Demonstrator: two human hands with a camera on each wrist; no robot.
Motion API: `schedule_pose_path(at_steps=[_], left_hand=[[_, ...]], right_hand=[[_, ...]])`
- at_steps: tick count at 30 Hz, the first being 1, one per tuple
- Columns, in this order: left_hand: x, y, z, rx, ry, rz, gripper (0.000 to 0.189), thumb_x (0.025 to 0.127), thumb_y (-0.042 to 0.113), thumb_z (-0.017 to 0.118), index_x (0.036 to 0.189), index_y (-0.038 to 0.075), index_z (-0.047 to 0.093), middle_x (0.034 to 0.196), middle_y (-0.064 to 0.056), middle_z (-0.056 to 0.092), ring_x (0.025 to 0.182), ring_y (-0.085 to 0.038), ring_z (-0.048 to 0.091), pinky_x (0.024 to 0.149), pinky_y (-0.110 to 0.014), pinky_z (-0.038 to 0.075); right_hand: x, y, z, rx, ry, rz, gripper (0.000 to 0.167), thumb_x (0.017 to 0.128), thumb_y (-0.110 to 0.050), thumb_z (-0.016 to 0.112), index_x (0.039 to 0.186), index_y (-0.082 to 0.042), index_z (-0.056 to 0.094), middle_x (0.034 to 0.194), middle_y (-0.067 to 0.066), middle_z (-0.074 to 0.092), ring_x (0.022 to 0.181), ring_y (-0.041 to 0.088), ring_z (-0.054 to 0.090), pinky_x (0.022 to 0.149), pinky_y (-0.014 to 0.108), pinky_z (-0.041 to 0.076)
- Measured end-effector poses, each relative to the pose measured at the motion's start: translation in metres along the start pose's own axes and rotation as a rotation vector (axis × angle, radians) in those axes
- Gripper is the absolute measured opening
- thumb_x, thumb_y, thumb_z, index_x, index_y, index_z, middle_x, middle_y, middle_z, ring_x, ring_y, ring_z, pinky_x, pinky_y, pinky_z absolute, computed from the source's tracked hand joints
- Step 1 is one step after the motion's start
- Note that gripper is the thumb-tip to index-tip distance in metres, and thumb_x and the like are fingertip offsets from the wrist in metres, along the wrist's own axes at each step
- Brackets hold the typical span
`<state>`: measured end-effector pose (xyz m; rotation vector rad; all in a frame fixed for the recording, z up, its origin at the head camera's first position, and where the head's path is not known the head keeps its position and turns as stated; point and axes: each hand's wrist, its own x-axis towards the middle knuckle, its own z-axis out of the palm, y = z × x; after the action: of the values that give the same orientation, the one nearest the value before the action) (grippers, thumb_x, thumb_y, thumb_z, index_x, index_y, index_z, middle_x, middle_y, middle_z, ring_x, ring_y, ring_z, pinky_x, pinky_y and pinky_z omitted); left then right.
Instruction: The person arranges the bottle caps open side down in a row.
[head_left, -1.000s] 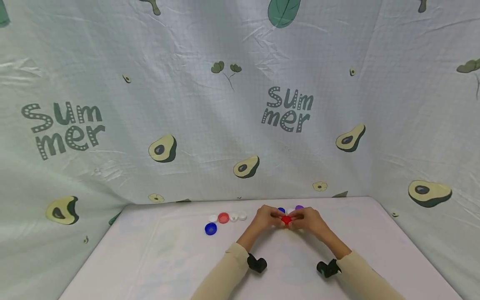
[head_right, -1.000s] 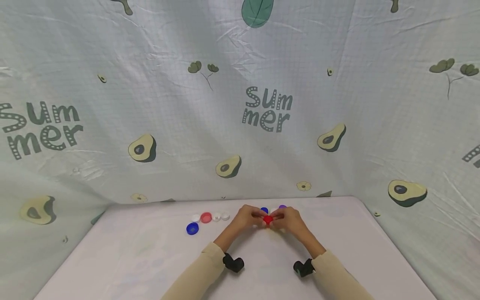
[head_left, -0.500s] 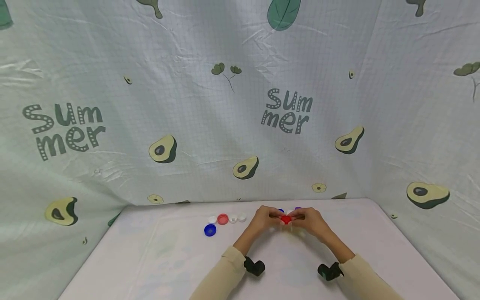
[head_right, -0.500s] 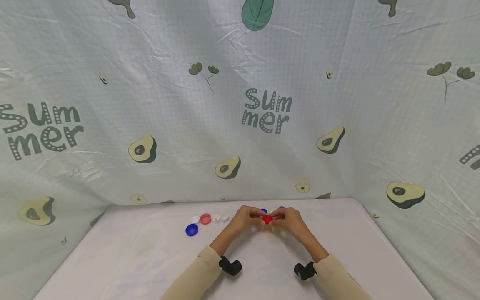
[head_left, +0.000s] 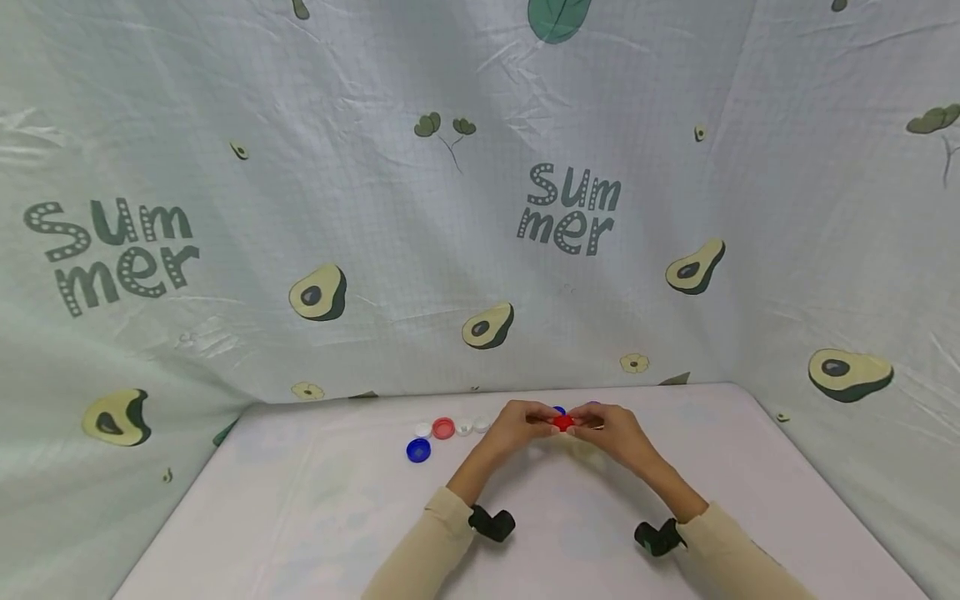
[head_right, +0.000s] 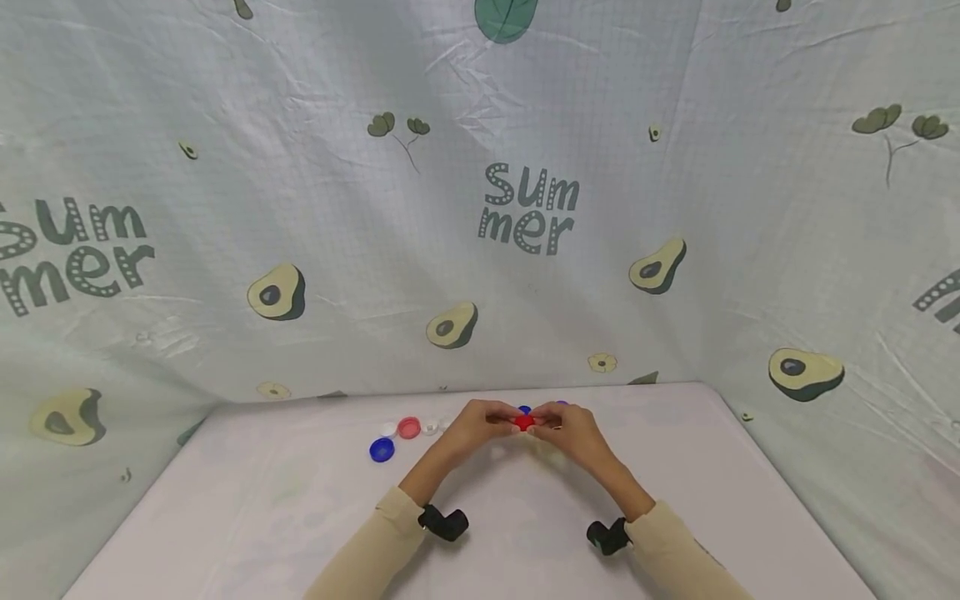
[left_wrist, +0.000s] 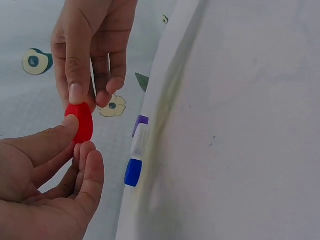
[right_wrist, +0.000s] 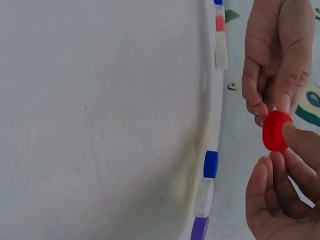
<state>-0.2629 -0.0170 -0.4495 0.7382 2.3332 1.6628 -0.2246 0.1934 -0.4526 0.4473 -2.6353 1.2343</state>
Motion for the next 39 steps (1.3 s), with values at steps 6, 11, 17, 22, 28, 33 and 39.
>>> schedule_pose_path(at_steps=[6,11,17,22,28,33,39], left_hand=[[-0.008,0.002,-0.007,0.000,-0.019,-0.025,0.021,0.095,0.014,0.072,0.113,0.003,0.075,0.103,-0.006,0.074,0.090,-0.013,0.064,0.087,-0.032,0.057],[-0.014,-0.001,-0.010,-0.138,-0.045,-0.015,0.025,0.099,0.016,0.068,0.117,-0.002,0.071,0.108,-0.017,0.073,0.099,-0.027,0.070,0.092,-0.037,0.057],[-0.018,0.000,-0.010,-0.252,0.011,0.007,0.021,0.099,0.011,0.067,0.112,-0.005,0.063,0.106,-0.022,0.071,0.098,-0.030,0.072,0.089,-0.038,0.059],[-0.021,0.004,-0.012,-0.213,0.039,0.051,0.020,0.100,0.008,0.064,0.115,-0.004,0.062,0.111,-0.022,0.070,0.100,-0.034,0.071,0.090,-0.037,0.059],[-0.026,0.009,-0.015,-0.091,0.089,0.071,0.028,0.097,0.007,0.069,0.124,0.004,0.065,0.115,-0.017,0.071,0.101,-0.031,0.071,0.089,-0.034,0.059],[-0.030,0.008,-0.016,-0.025,0.162,0.098,0.030,0.091,0.000,0.074,0.120,0.003,0.068,0.106,-0.016,0.071,0.094,-0.026,0.071,0.084,-0.030,0.060],[-0.035,0.003,-0.019,-0.022,0.200,0.146,0.032,0.088,-0.001,0.077,0.119,0.002,0.068,0.101,-0.016,0.070,0.091,-0.027,0.071,0.082,-0.024,0.059]], right_hand=[[-0.002,-0.005,0.006,0.089,0.046,-0.109,0.021,0.087,-0.004,0.079,0.107,-0.010,0.075,0.109,0.005,0.073,0.103,0.026,0.071,0.087,0.034,0.059],[-0.003,-0.007,0.009,0.099,0.076,-0.206,0.018,0.088,-0.007,0.078,0.101,-0.019,0.077,0.105,-0.004,0.074,0.100,0.017,0.070,0.085,0.030,0.059],[-0.002,-0.012,0.010,0.076,0.092,-0.207,0.017,0.089,-0.013,0.079,0.104,-0.021,0.080,0.104,-0.007,0.074,0.099,0.014,0.070,0.083,0.029,0.060],[0.000,-0.014,0.011,0.056,0.117,-0.196,0.020,0.088,-0.013,0.079,0.107,-0.018,0.080,0.106,-0.004,0.074,0.099,0.018,0.071,0.084,0.037,0.060],[0.005,-0.017,0.016,0.044,0.149,-0.189,0.033,0.083,-0.004,0.082,0.115,-0.008,0.076,0.112,0.007,0.074,0.100,0.027,0.072,0.087,0.054,0.057],[0.008,-0.020,0.022,0.051,0.135,-0.184,0.039,0.082,-0.002,0.082,0.120,-0.004,0.073,0.113,0.011,0.074,0.098,0.028,0.073,0.089,0.054,0.056],[0.009,-0.027,0.027,0.093,0.112,-0.161,0.037,0.085,-0.011,0.082,0.120,-0.005,0.074,0.111,0.008,0.075,0.098,0.026,0.073,0.086,0.044,0.059]])
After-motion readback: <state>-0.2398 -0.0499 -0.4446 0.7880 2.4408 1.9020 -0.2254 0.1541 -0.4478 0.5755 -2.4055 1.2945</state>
